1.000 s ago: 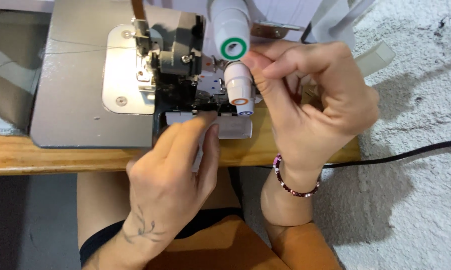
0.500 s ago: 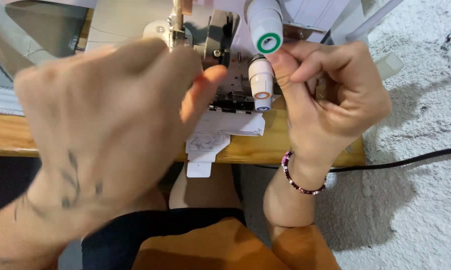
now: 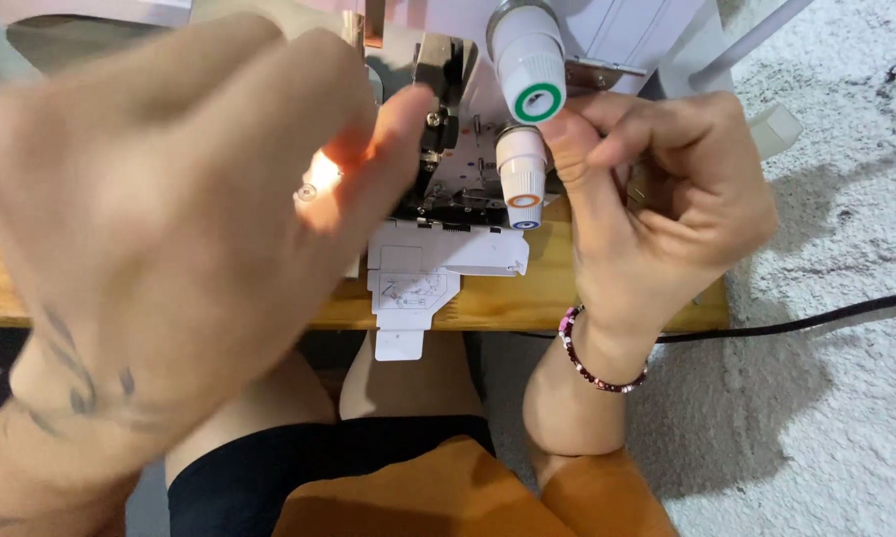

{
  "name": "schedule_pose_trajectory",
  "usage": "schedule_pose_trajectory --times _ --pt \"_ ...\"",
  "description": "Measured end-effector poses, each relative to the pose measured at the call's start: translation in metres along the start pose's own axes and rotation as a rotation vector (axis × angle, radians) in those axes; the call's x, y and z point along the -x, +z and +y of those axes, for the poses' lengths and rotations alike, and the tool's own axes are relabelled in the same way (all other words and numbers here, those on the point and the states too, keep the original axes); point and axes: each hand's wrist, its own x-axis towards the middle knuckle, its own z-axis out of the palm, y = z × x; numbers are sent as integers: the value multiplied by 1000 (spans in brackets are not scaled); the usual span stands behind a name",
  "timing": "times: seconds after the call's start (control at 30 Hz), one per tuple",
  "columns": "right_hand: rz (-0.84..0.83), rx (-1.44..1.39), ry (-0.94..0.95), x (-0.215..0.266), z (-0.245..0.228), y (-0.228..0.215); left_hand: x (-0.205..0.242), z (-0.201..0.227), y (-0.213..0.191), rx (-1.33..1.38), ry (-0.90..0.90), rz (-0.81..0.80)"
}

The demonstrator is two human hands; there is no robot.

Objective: Threading an overlocker sewing machine and cleaning lint from the internal mechanisms using tweezers and a brush.

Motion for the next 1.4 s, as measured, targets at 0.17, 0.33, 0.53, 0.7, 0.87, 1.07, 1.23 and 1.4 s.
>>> schedule_pose_trajectory --times 0.17,0.33,0.53,0.7,0.87,1.07,1.23,1.4 --pt "101 -59 -177 16 15 -3 9 15 -9 92 -6 21" --pt "215 101 -57 91 -17 15 6 20 -8 150 -25 46" --pt "-125 35 285 85 -42 38 11 25 -10 236 -22 89" --pt "-204 164 414 81 -43 44 12 25 -10 290 -39 115" --pt "-247 167 483 73 -44 48 12 32 -8 317 -21 111" --pt "-283 380 470 74 -42 46 11 46 -5 292 21 116" --pt "-153 42 699 80 -40 48 19 58 -8 268 46 58" --pt "-209 155 457 93 -35 32 36 70 10 291 -19 -51"
